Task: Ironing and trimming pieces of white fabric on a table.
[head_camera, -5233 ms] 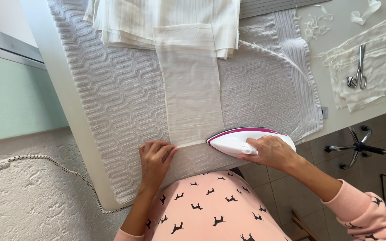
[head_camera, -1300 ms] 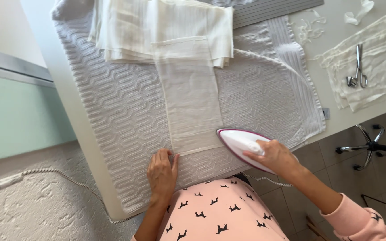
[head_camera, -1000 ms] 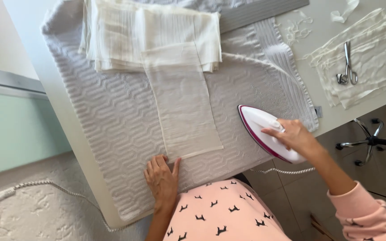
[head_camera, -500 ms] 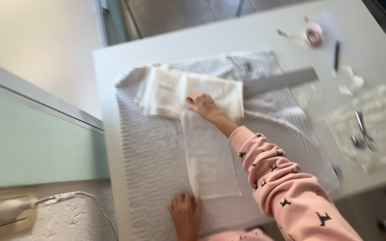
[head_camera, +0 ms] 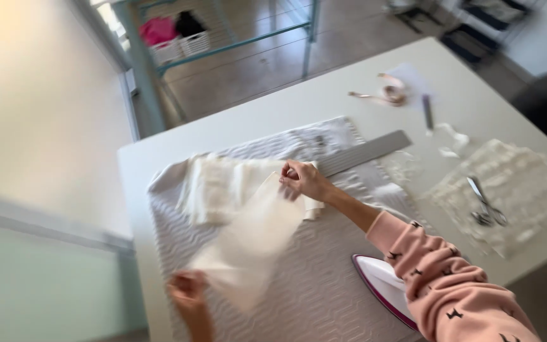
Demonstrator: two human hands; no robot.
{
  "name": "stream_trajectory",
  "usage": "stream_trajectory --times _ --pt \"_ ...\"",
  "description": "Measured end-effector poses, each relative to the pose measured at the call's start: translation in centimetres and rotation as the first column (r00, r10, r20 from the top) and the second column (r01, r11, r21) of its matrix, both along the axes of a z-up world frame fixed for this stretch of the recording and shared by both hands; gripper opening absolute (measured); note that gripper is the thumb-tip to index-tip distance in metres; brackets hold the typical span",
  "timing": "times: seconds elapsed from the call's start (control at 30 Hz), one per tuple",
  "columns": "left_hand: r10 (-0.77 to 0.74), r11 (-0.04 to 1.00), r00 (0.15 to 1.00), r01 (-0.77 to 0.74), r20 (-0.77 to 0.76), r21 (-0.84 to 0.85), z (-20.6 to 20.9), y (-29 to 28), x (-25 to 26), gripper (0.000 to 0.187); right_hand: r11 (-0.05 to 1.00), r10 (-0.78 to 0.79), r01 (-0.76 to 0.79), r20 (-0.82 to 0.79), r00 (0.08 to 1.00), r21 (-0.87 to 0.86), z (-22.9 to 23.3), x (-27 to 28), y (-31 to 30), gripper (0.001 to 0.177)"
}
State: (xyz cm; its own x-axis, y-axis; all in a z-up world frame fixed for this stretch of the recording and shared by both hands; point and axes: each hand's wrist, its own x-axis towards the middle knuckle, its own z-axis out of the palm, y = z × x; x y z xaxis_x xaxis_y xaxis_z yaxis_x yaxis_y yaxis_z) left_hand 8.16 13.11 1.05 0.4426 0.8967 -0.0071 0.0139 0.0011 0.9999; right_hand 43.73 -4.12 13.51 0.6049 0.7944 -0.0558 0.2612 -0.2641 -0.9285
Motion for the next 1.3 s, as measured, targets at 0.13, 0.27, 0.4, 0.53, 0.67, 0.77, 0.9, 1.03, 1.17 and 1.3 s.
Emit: stream_trajectory --times 0.13,0.27,0.4,0.53,0.67,0.77,0.9,1.03,1.17,1.3 --pt "-0.066 0.983 0.997 0.069 -0.027 0.169 5.6 8.0 7.2 0.039 0.995 -0.099 0.101 -0.112 0.989 0.014 -3.1 1.7 -3.5 0.017" --pt "-0.115 0.950 0.968 0.173 -0.224 0.261 7.0 13.1 15.4 0.049 0.987 -0.154 0.158 -0.241 0.958 -0.003 -4.9 2.2 -4.8 0.011" --pt "-0.079 0.912 0.856 0.269 -0.511 0.309 5.3 13.8 21.8 0.051 0.957 -0.282 0.290 -0.237 0.930 -0.002 -10.6 4.5 -5.9 0.005" --pt "0.317 0.361 0.905 0.163 -0.285 0.918 6.2 7.3 25.6 0.057 0.904 -0.375 0.427 0.517 0.770 0.020 -10.4 9.0 -13.9 0.010" --pt "-0.288 0.446 0.943 0.288 -0.168 0.847 9.8 -5.4 29.4 0.044 0.552 -0.526 0.822 0.824 0.211 0.142 -14.8 17.5 -34.1 0.013" --pt "-0.631 0.650 0.653 0.740 -0.419 0.174 12.4 -16.8 32.8 0.060 0.264 -0.340 0.938 0.888 0.310 -0.226 -15.5 14.0 -45.5 0.023" --pt "-0.901 0.261 0.413 0.764 -0.135 0.590 6.1 -31.4 39.0 0.013 0.087 -0.401 0.889 0.801 0.444 -0.449 -19.9 13.7 -48.9 0.038" --pt "-0.897 0.056 0.274 0.848 -0.346 0.526 2.0 -43.2 44.4 0.012 0.114 -0.399 0.884 0.794 0.459 -0.453 -19.6 14.1 -48.4 0.027" --pt "-0.751 -0.005 0.269 0.911 -0.603 0.413 -1.1 -47.6 47.1 0.030 0.133 -0.486 0.853 0.717 0.500 -0.505 -19.6 14.2 -49.4 0.032" --pt "-0.748 -0.016 0.278 0.900 -0.603 0.435 -4.4 -49.2 48.3 0.030 0.189 -0.609 0.867 0.637 0.472 -0.461 -19.2 13.7 -51.7 0.033"
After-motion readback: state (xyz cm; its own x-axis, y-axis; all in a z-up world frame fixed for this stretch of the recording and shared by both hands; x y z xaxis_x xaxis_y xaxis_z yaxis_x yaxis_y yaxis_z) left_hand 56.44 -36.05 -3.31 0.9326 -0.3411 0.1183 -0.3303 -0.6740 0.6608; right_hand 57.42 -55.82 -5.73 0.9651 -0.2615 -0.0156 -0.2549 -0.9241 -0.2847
